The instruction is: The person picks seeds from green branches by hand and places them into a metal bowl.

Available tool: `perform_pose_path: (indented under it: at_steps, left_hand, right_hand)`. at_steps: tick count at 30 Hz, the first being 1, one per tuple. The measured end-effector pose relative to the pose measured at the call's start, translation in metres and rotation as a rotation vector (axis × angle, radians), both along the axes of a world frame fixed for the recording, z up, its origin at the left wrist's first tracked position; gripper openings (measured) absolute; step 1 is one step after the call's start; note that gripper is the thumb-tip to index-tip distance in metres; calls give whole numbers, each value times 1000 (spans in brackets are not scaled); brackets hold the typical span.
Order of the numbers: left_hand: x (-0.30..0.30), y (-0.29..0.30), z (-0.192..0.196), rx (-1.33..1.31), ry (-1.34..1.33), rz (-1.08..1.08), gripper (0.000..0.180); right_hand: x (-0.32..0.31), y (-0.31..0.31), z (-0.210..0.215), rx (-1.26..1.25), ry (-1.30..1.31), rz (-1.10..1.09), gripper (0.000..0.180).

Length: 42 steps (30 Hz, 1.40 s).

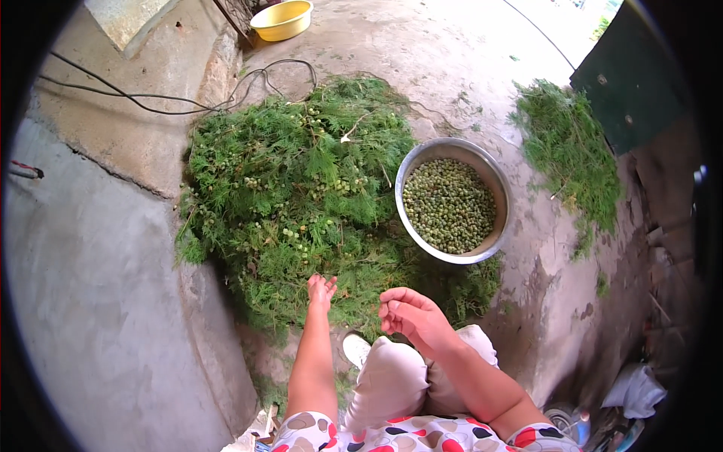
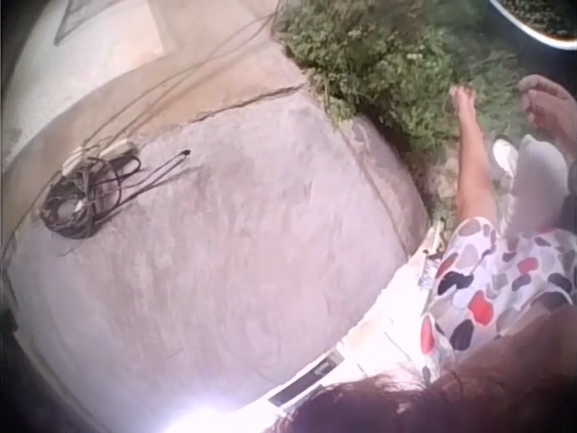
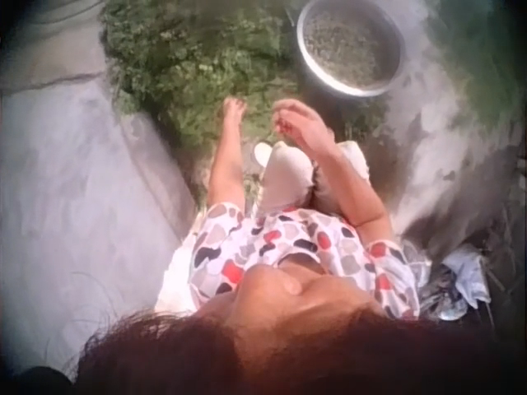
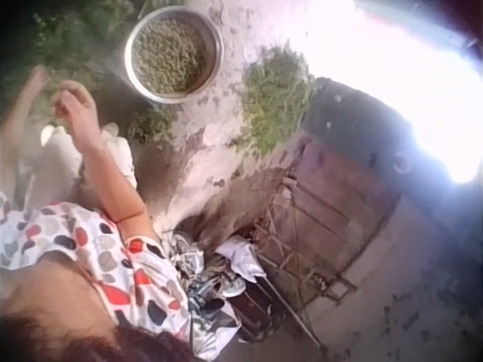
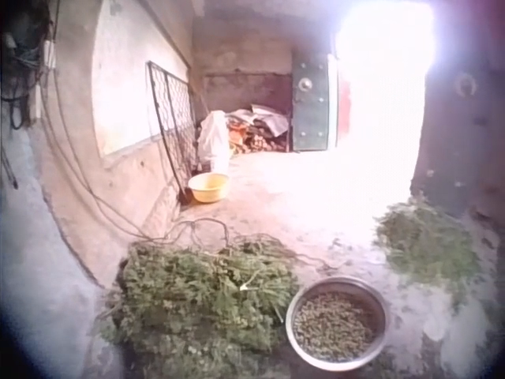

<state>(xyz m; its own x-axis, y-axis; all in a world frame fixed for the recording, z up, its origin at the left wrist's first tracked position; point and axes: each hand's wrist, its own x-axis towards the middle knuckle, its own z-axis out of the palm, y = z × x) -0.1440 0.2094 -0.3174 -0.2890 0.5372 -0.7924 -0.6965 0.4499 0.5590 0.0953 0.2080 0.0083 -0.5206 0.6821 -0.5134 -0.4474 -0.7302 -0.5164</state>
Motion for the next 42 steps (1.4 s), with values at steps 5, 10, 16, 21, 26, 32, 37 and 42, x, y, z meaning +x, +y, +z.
perform_pose_path:
  at_steps: [5, 10, 16, 21, 26, 32, 37, 42]
  left_hand:
    - [11, 16, 6, -28, -87, 178, 20]
    - [-19, 11, 45, 29, 28, -44, 16]
    - [-96, -27, 107, -109, 515, -499, 23]
    - [-154, -90, 180, -186, 847, -921, 23]
    - [-165, -145, 270, -87, 991, -709, 23]
    - [-165, -183, 255, -427, 1674, -786, 22]
    - [-180, -202, 250, -126, 1261, -547, 23]
    - [-123, -166, 309, 429, 576, -223, 9]
  right_hand:
    - [2, -1, -4, 13, 30, 28, 17]
    - [0, -5, -3, 30, 17, 24, 16]
    - [-6, -10, -6, 122, -11, 48, 16]
    - [-3, -16, -15, 183, -63, 46, 19]
    - [-1, -24, -27, 226, -111, 22, 18]
    - [-4, -34, -33, 287, -273, 90, 20]
    - [1, -38, -34, 340, -277, 67, 22]
    - [0, -54, -12, 475, -253, 112, 22]
